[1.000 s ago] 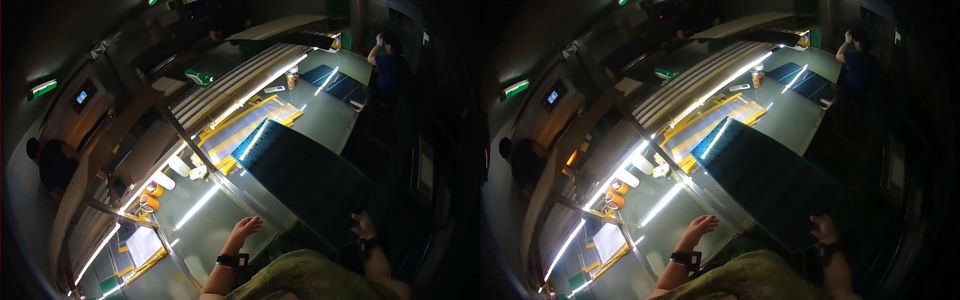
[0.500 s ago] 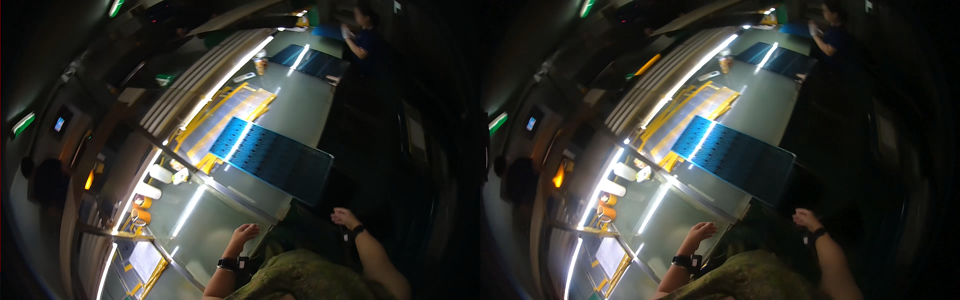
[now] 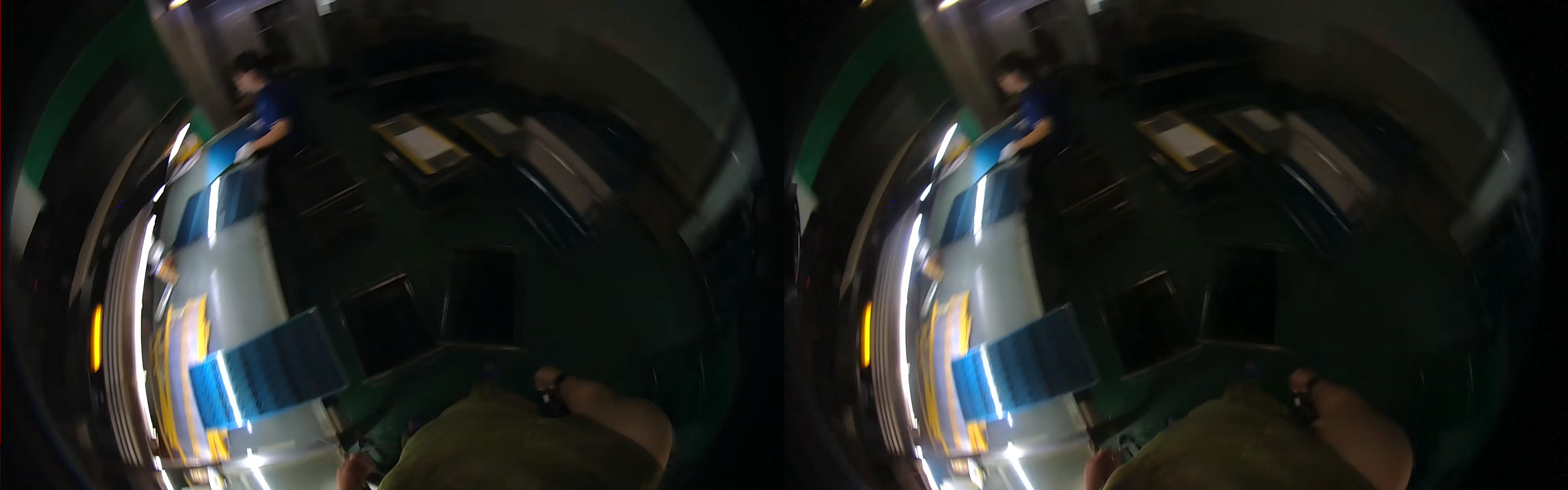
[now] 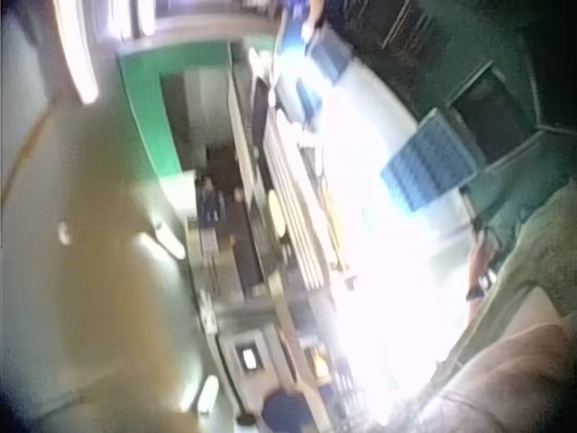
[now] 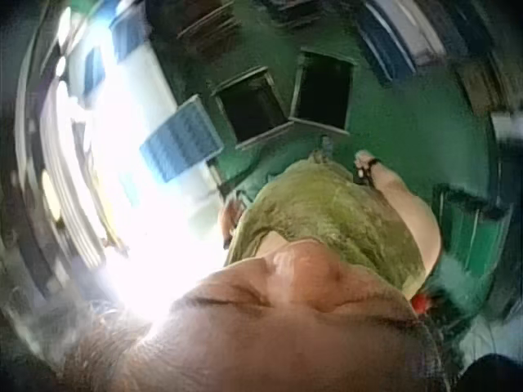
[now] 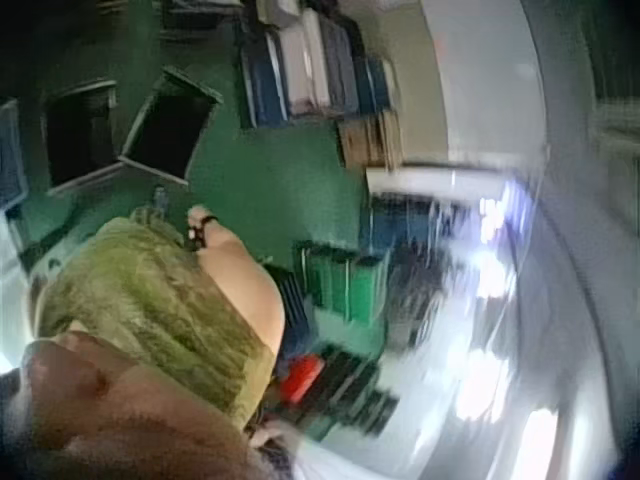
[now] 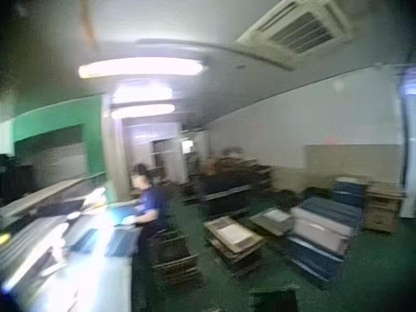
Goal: Inspecting and sorting industrial panels or PCB sheets into organized racks.
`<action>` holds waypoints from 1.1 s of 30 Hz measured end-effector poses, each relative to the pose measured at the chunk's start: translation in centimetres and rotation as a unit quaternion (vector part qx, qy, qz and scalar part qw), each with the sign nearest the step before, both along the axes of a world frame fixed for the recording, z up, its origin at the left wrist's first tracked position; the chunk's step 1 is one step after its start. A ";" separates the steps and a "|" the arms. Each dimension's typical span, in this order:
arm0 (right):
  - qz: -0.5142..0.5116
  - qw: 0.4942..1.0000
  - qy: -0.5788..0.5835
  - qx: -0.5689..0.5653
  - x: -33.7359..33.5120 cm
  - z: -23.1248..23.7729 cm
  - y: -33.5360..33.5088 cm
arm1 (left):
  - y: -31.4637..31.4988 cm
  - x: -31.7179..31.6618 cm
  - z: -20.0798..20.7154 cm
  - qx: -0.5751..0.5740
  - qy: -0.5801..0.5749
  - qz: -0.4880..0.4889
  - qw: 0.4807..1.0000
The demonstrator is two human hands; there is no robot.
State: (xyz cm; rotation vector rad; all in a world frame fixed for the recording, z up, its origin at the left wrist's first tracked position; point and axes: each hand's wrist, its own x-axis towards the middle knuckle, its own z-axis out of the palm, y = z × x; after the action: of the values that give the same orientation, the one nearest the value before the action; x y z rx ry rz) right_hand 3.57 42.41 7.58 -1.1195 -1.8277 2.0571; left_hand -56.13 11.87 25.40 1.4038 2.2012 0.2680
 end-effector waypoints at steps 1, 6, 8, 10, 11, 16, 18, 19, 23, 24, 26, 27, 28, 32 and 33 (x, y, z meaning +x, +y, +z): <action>-0.053 0.939 -0.318 -0.123 0.0 -3.8 -0.8 | 2.4 0.2 -0.9 -0.012 0.025 -0.041 0.999; -0.247 0.950 -0.159 -0.108 -5.3 7.4 4.4 | 9.4 1.8 -2.9 -0.014 0.085 -0.154 0.984; -0.187 0.957 -0.067 0.212 -0.3 8.6 8.4 | 12.5 2.6 -3.8 -0.015 0.102 -0.187 0.977; -0.368 0.925 -0.088 -0.008 0.4 14.6 16.3 | 14.6 3.4 -4.3 -0.025 0.134 -0.187 0.973; -0.381 0.914 -0.108 0.082 3.9 15.2 20.6 | 17.0 4.6 -4.9 -0.022 0.141 -0.199 0.970; -0.415 0.712 -0.292 0.485 17.7 19.7 43.0 | 29.5 12.3 -7.9 -0.018 0.187 -0.213 0.959; -0.424 0.646 -0.298 0.561 19.5 21.3 50.0 | 31.4 12.1 -6.5 -0.039 0.216 -0.214 0.952; -0.422 0.654 -0.289 0.557 20.1 21.6 52.8 | 32.0 12.3 -6.0 -0.050 0.228 -0.211 0.949; -0.342 0.670 -0.400 0.524 23.0 20.6 61.8 | 35.2 15.0 -6.1 -0.077 0.259 -0.198 0.942; -0.333 0.696 -0.422 0.477 23.7 20.0 63.2 | 35.8 15.5 -6.2 -0.082 0.265 -0.195 0.941; -0.341 0.707 -0.436 0.440 23.7 18.3 65.8 | 36.9 15.9 -6.1 -0.094 0.280 -0.187 0.937; -0.352 0.712 -0.457 0.400 23.6 17.6 66.7 | 37.3 16.0 -6.1 -0.100 0.287 -0.184 0.935; -0.360 0.716 -0.479 0.358 23.5 16.8 67.3 | 37.7 16.2 -6.0 -0.107 0.292 -0.180 0.933; -0.358 0.710 -0.434 0.424 24.6 14.8 68.1 | 38.0 17.2 -6.1 -0.122 0.313 -0.161 0.928; -0.371 0.697 -0.445 0.424 24.2 14.6 68.5 | 37.6 17.3 -6.1 -0.128 0.318 -0.156 0.926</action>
State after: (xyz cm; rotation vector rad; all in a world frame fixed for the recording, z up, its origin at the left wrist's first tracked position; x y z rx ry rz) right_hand 27.78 110.92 22.17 -2.1210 -1.7259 0.0624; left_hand -38.83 49.44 19.34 1.8282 2.3128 -0.6563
